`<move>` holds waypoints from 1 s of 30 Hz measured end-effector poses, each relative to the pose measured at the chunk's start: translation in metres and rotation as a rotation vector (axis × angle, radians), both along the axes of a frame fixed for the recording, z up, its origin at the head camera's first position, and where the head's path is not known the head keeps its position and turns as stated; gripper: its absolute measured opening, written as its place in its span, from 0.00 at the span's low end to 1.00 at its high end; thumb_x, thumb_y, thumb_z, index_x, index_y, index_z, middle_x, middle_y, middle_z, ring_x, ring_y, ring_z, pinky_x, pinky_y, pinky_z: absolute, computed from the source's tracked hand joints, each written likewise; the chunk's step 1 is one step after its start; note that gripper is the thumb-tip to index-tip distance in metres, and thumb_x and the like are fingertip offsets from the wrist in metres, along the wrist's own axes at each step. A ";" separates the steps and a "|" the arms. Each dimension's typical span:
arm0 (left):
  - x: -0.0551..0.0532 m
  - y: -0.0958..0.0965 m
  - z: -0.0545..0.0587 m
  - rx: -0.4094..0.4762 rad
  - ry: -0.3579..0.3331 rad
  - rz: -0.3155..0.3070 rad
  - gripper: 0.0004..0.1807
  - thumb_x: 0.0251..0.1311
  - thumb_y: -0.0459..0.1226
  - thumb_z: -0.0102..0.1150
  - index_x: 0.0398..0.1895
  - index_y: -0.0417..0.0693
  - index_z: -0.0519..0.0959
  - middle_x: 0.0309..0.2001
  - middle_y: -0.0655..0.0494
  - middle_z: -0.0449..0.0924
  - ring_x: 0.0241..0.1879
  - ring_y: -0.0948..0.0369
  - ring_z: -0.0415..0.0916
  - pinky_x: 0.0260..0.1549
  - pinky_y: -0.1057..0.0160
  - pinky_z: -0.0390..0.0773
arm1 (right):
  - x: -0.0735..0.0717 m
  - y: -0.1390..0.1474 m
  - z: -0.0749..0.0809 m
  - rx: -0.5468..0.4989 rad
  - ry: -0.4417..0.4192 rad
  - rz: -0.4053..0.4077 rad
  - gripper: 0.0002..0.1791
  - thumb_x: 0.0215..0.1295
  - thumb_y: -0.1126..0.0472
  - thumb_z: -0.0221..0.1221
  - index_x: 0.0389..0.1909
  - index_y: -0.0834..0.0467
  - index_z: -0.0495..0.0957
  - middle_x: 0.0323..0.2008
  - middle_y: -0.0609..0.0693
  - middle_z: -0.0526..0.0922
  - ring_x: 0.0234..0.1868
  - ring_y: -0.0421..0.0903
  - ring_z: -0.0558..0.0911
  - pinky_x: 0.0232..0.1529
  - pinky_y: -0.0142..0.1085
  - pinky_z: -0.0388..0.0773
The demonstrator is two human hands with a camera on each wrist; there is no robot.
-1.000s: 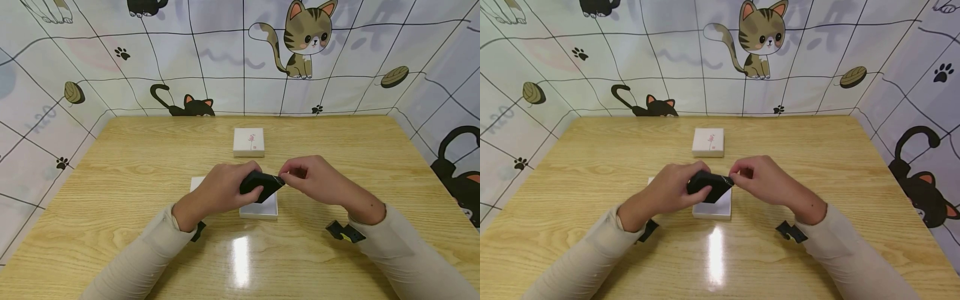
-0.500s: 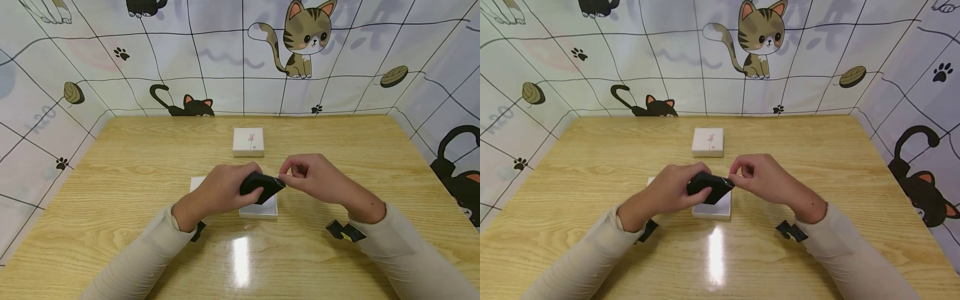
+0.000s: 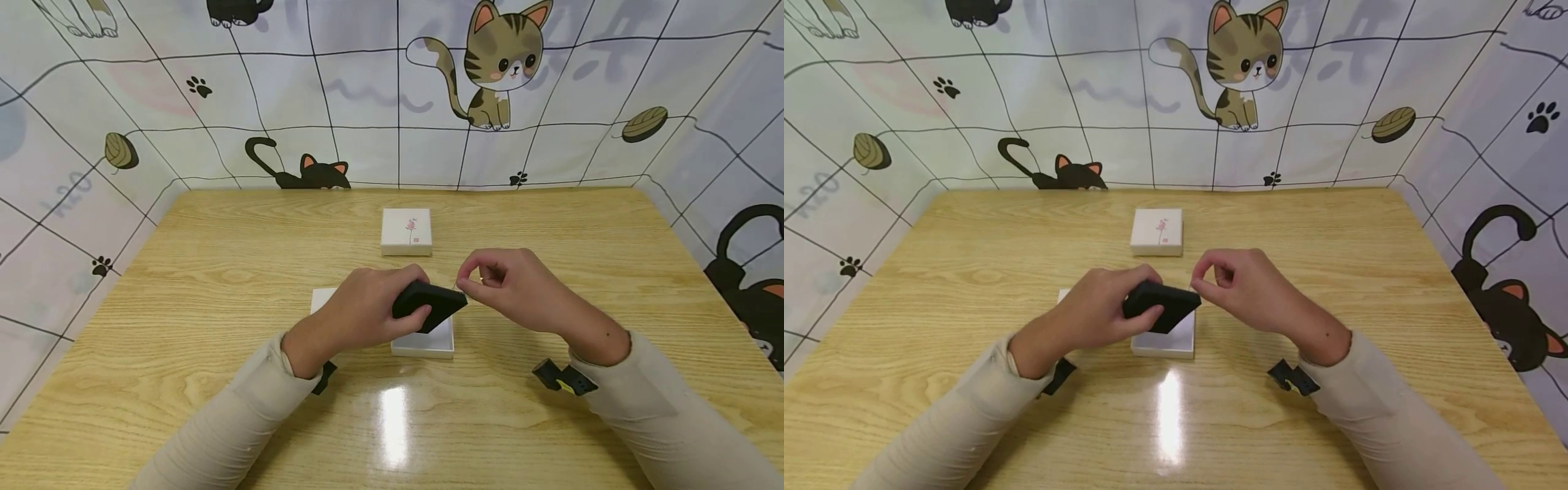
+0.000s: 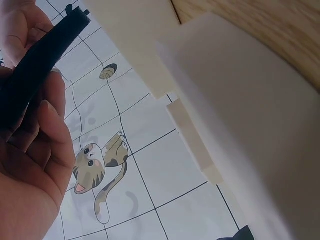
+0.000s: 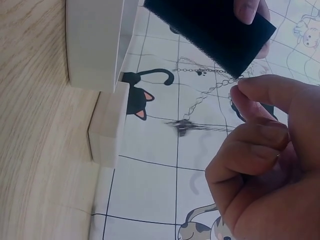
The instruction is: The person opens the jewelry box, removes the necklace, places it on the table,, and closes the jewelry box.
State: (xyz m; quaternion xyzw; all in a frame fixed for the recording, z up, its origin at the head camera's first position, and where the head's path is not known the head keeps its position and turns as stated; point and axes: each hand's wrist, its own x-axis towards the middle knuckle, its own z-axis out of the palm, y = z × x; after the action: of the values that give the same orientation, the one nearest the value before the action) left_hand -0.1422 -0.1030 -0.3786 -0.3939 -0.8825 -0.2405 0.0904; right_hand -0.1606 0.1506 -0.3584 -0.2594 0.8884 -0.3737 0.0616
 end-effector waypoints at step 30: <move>0.000 0.000 0.001 -0.011 -0.007 0.010 0.11 0.63 0.45 0.61 0.44 0.53 0.76 0.24 0.66 0.77 0.19 0.72 0.69 0.20 0.73 0.70 | 0.001 0.002 0.004 -0.025 0.058 -0.084 0.02 0.67 0.59 0.63 0.35 0.53 0.82 0.26 0.47 0.77 0.17 0.42 0.71 0.19 0.33 0.67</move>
State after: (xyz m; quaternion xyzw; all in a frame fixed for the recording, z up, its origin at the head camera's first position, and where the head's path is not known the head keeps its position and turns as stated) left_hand -0.1425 -0.1027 -0.3774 -0.3892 -0.8861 -0.2366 0.0861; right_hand -0.1600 0.1528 -0.3549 -0.2335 0.8951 -0.3795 0.0171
